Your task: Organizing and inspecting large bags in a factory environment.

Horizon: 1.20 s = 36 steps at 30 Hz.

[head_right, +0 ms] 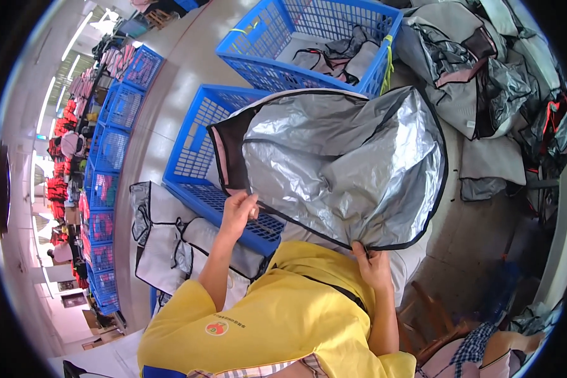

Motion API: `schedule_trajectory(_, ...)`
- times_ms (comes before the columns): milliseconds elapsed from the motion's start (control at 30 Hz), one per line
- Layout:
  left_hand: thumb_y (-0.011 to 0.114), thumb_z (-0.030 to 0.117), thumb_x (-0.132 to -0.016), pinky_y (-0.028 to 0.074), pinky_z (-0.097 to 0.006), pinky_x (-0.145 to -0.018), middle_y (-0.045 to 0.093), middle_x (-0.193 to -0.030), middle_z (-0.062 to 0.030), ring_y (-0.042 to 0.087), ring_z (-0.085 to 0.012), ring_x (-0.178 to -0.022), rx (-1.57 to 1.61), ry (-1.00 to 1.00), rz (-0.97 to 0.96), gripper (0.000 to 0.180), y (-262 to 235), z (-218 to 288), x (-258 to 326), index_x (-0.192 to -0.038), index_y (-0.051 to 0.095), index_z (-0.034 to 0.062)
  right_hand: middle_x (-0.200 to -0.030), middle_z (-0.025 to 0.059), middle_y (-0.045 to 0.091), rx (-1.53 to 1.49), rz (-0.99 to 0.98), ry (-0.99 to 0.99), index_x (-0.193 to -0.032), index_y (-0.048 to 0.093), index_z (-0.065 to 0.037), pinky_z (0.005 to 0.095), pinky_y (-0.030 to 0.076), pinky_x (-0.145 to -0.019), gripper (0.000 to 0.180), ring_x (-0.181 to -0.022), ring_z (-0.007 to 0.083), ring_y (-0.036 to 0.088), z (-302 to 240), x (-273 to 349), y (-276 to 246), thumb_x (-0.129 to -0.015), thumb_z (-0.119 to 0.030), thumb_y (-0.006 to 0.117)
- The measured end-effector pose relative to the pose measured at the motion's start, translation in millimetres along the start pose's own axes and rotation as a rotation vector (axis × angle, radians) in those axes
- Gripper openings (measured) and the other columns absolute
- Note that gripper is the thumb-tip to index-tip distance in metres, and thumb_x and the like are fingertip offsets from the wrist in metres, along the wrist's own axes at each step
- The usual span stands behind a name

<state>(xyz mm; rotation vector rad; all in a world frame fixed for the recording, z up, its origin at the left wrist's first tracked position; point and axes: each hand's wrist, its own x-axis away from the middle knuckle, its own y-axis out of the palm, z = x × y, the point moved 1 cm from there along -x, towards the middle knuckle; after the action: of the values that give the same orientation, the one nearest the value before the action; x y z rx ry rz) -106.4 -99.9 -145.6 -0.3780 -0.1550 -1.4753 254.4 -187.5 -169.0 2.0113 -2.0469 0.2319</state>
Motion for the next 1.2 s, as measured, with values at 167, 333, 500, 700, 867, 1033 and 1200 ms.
schedule_trajectory(167,0.066,0.014,-0.099,0.048,-0.028,-0.06,0.062,-0.071,-0.0047,0.058,-0.0106,-0.062,-0.257,0.162,0.099,0.018,-4,15,4,-0.085,0.061,0.0019,-0.104,0.0221,0.072,0.309,-0.087,0.004,-0.103,0.07,0.004,0.0425,0.053,-0.083,0.027,-0.087,0.0386,0.069,1,5,-8,-0.097,-0.023,0.071)
schedule_trajectory(333,0.067,-0.005,-0.087,0.053,-0.033,-0.073,0.069,-0.094,-0.0103,0.068,-0.0254,-0.083,-0.685,0.728,0.541,0.019,0,131,-17,-0.105,0.068,0.0035,-0.102,0.0131,0.071,0.521,-0.155,-0.227,-0.111,0.064,0.003,0.0306,0.052,-0.083,0.021,-0.092,0.0223,0.068,-15,13,2,-0.095,-0.01,0.072)
schedule_trajectory(500,0.071,0.005,-0.081,0.05,-0.04,-0.085,0.068,-0.093,-0.0086,0.064,-0.0274,-0.098,-0.957,1.104,0.054,0.011,81,188,-48,-0.092,0.073,0.0067,-0.089,0.0097,0.068,0.44,-0.223,-0.017,-0.11,0.063,0.001,0.0346,0.05,-0.07,0.023,-0.079,0.0202,0.064,-21,14,2,-0.093,-0.008,0.075)
schedule_trajectory(700,0.068,0.013,-0.079,0.047,-0.039,-0.083,0.066,-0.089,-0.0065,0.063,-0.0266,-0.096,-1.5,1.041,-0.274,0.012,114,150,-75,-0.086,0.077,0.0097,-0.089,0.0142,0.069,0.354,-0.089,-0.213,-0.105,0.066,0.001,0.0369,0.05,-0.07,0.02,-0.078,0.0272,0.064,-16,15,5,-0.093,-0.013,0.074)
schedule_trajectory(867,0.061,0.01,-0.079,0.049,-0.038,-0.079,0.065,-0.089,-0.0064,0.064,-0.0248,-0.093,-1.621,1.088,-0.281,0.012,114,140,-75,-0.081,0.073,0.0074,-0.08,0.0235,0.067,0.216,-0.093,-0.098,-0.092,0.07,0.003,0.0437,0.047,-0.064,0.022,-0.068,0.0384,0.06,-23,15,8,-0.095,-0.019,0.072)
schedule_trajectory(1033,0.063,0.009,-0.077,0.053,-0.038,-0.07,0.066,-0.086,-0.0061,0.066,-0.024,-0.086,-1.615,1.141,-0.285,0.009,107,149,-77,-0.08,0.072,0.0068,-0.064,0.0248,0.059,0.337,-0.073,-0.135,-0.081,0.07,0.005,0.0468,0.042,-0.053,0.036,-0.054,0.0425,0.052,-30,15,1,-0.097,-0.028,0.07)
schedule_trajectory(1200,0.065,0.01,-0.076,0.052,-0.039,-0.07,0.066,-0.083,-0.0091,0.067,-0.0266,-0.085,-1.732,1.138,-0.366,0.009,101,144,-77,-0.08,0.072,0.0054,-0.063,0.0258,0.059,0.301,-0.091,-0.113,-0.08,0.069,0.006,0.0462,0.041,-0.052,0.039,-0.053,0.0414,0.051,-35,17,1,-0.096,-0.029,0.07)
